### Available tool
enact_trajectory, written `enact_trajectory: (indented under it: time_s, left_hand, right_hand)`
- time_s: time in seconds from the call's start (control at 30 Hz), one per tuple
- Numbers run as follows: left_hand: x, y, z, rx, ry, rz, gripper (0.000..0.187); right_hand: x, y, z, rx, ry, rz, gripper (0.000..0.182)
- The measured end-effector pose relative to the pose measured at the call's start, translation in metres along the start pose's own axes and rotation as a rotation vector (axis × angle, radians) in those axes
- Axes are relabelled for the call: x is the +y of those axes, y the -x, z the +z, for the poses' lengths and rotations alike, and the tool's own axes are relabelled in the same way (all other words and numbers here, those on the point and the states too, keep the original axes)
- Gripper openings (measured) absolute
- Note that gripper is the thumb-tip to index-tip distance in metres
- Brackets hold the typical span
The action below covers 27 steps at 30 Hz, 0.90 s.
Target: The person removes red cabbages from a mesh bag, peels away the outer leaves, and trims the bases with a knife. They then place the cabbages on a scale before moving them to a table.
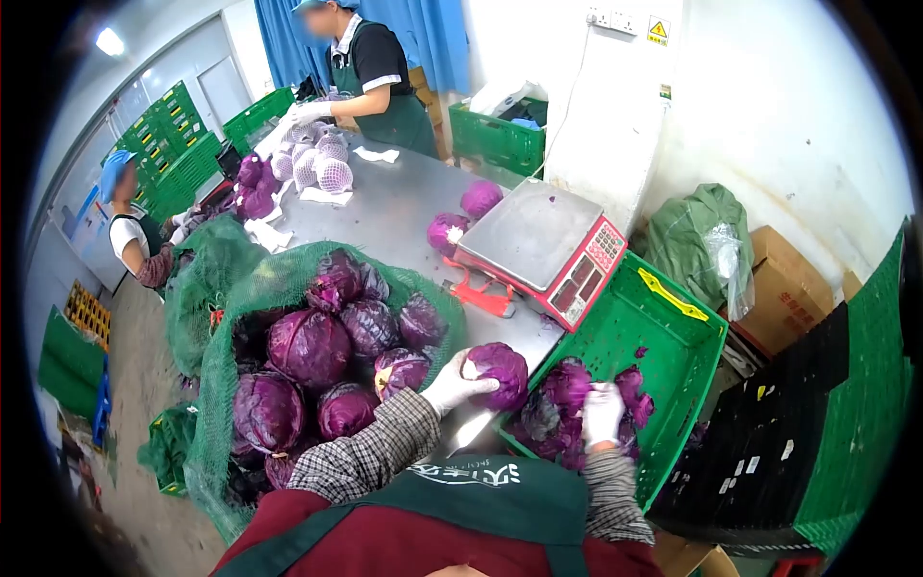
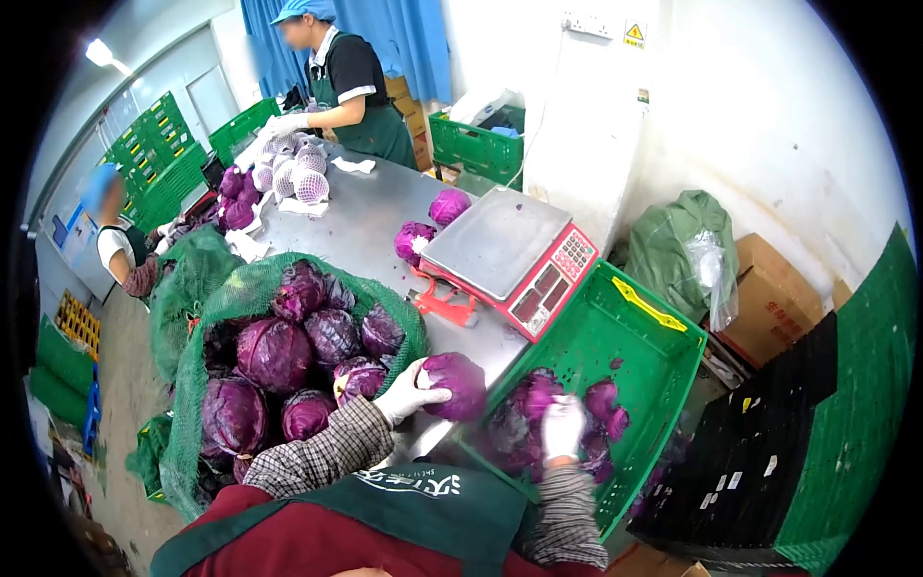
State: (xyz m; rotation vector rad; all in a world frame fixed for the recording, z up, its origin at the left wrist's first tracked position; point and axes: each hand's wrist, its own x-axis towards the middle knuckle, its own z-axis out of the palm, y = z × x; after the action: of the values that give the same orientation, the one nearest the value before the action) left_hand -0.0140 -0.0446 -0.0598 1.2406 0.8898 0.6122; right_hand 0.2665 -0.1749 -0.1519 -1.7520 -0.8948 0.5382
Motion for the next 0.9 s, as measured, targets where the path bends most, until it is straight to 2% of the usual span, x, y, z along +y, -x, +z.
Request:
enact_trajectory:
  time_s: [0.1,0.13,0.2,0.27,0.33,0.37,0.47,0.5,0.6,0.63,0.67,0.73,0.9]
  left_hand:
    - [0.001,-0.013,-0.005,-0.018,0.125,-0.110,0.086]
    - [0.003,-0.015,-0.005,-0.006,0.036,-0.120,0.067]
    - [-0.001,-0.029,-0.011,-0.074,0.060,-0.149,0.068]
    - [0.004,-0.031,-0.010,-0.092,-0.016,-0.130,0.071]
    - [0.004,-0.034,-0.011,-0.091,-0.159,-0.084,0.072]
    - [0.014,-0.029,-0.009,-0.092,-0.122,-0.140,0.073]
    - [-0.015,-0.045,-0.021,-0.212,-0.085,-0.060,0.087]
    - [-0.013,-0.043,-0.018,-0.230,-0.084,-0.037,0.091]
    - [-0.003,-0.033,-0.011,-0.171,-0.236,0.011,0.092]
    - [0.000,-0.029,-0.009,-0.168,-0.297,0.039,0.095]
    - [0.000,-0.028,-0.008,-0.169,-0.391,0.093,0.095]
    - [0.001,-0.029,-0.005,-0.180,-0.587,0.203,0.096]
    - [0.030,-0.022,0.001,-0.206,-0.439,0.063,0.093]
  right_hand:
    - [-0.041,-0.005,-0.045,-0.061,0.038,-0.015,0.018]
    - [-0.076,0.004,-0.037,-0.099,-0.114,0.039,0.025]
    - [-0.062,0.004,0.006,-0.187,0.024,-0.425,0.043]
    - [-0.086,0.020,0.039,-0.327,-0.098,-0.255,0.047]
    - [-0.076,0.017,0.065,-0.436,-0.133,-0.184,0.048]
    - [-0.071,0.016,0.068,-0.423,-0.102,-0.207,0.035]
    - [-0.096,0.015,0.047,-0.339,0.086,-0.363,0.015]
    - [-0.101,0.013,0.044,-0.238,0.217,-0.529,0.006]
    - [-0.096,-0.006,0.037,-0.063,0.274,-0.549,0.013]
    - [-0.103,-0.013,0.029,-0.072,0.128,-0.273,0.008]
    - [-0.088,-0.026,0.027,0.048,0.088,-0.418,0.010]
    - [-0.122,-0.020,0.004,0.059,0.177,-0.462,0.012]
    - [-0.105,-0.040,-0.033,0.095,-0.138,-0.240,0.012]
